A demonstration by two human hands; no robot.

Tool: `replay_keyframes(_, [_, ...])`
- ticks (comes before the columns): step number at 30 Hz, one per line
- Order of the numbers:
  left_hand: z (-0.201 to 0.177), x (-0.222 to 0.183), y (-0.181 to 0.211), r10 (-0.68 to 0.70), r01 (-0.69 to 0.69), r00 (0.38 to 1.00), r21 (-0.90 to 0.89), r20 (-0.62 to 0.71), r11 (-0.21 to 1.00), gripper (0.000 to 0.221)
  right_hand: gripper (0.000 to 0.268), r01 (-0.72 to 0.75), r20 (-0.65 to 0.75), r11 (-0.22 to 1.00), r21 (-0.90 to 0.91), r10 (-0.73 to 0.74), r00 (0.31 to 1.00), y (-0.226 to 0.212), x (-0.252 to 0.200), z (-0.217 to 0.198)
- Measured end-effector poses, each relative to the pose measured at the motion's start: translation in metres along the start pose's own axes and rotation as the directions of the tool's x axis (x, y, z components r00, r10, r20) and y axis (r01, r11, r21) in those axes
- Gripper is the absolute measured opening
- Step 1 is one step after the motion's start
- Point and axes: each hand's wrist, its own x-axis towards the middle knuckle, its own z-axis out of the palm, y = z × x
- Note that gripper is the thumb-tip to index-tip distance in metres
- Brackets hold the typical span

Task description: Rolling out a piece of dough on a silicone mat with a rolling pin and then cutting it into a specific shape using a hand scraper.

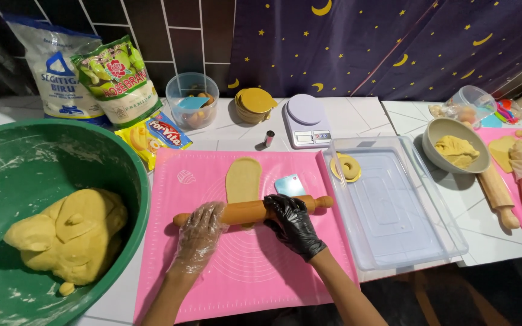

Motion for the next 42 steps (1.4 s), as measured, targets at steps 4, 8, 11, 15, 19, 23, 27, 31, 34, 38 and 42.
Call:
replay_keyframes(4, [-0.036, 0.0, 0.015, -0.09, 0.128, 0.944, -0.101, 0.317, 0.987, 0.073, 0.042, -0.042, 0.028, 0.958, 0.284, 0.036, 0.999, -0.04, 0.01, -0.076])
replay_keyframes(8, [-0.03, -0.011, 0.016, -0.111, 0.161, 0.942, -0.136, 0.318, 0.978, 0.063, 0.049, -0.006, -0.08, 0.944, 0.33, 0.034, 0.996, -0.038, -0.004, -0.07])
replay_keyframes(11, [-0.024, -0.001, 0.011, -0.107, 0.16, 0.943, -0.148, 0.315, 0.976, 0.065, 0.051, -0.011, -0.065, 0.954, 0.3, 0.032, 0.997, -0.029, 0.0, -0.06])
replay_keyframes(15, [0.019, 0.001, -0.007, -0.027, 0.032, 0.997, -0.058, 0.079, 0.998, 0.066, 0.063, -0.073, 0.041, 0.976, 0.203, 0.067, 0.997, 0.005, 0.0, -0.018])
replay_keyframes(19, [0.039, 0.016, -0.019, -0.022, 0.026, 0.996, -0.051, 0.081, 0.998, 0.068, 0.06, -0.05, 0.047, 0.981, 0.185, 0.042, 0.998, 0.017, 0.019, -0.01])
replay_keyframes(23, [0.068, 0.032, -0.04, -0.025, 0.037, 0.992, -0.093, 0.127, 0.995, 0.068, 0.066, -0.026, 0.079, 0.991, 0.133, 0.016, 0.997, 0.039, 0.039, 0.023])
replay_keyframes(27, [0.07, 0.055, -0.051, -0.072, 0.09, 0.967, -0.064, 0.242, 0.994, 0.065, 0.071, -0.037, 0.063, 0.988, 0.15, 0.027, 0.998, 0.055, 0.064, 0.034])
replay_keyframes(31, [0.076, 0.077, -0.066, -0.076, 0.096, 0.954, -0.057, 0.29, 0.994, 0.064, 0.067, -0.092, 0.082, 0.985, 0.149, 0.08, 0.993, 0.068, 0.087, 0.043])
replay_keyframes(34, [0.088, 0.086, -0.074, -0.11, 0.127, 0.947, -0.037, 0.302, 0.991, 0.063, 0.067, -0.135, 0.127, 0.983, 0.126, 0.12, 0.985, 0.074, 0.1, 0.048])
replay_keyframes(38, [0.09, 0.09, -0.077, -0.126, 0.142, 0.944, -0.031, 0.304, 0.989, 0.062, 0.067, -0.165, 0.191, 0.982, 0.093, 0.145, 0.971, 0.082, 0.105, 0.052])
replay_keyframes(42, [0.076, 0.085, -0.07, -0.083, 0.091, 0.955, -0.013, 0.286, 0.996, 0.064, 0.065, -0.214, 0.234, 0.964, 0.159, 0.174, 0.957, 0.072, 0.105, 0.038])
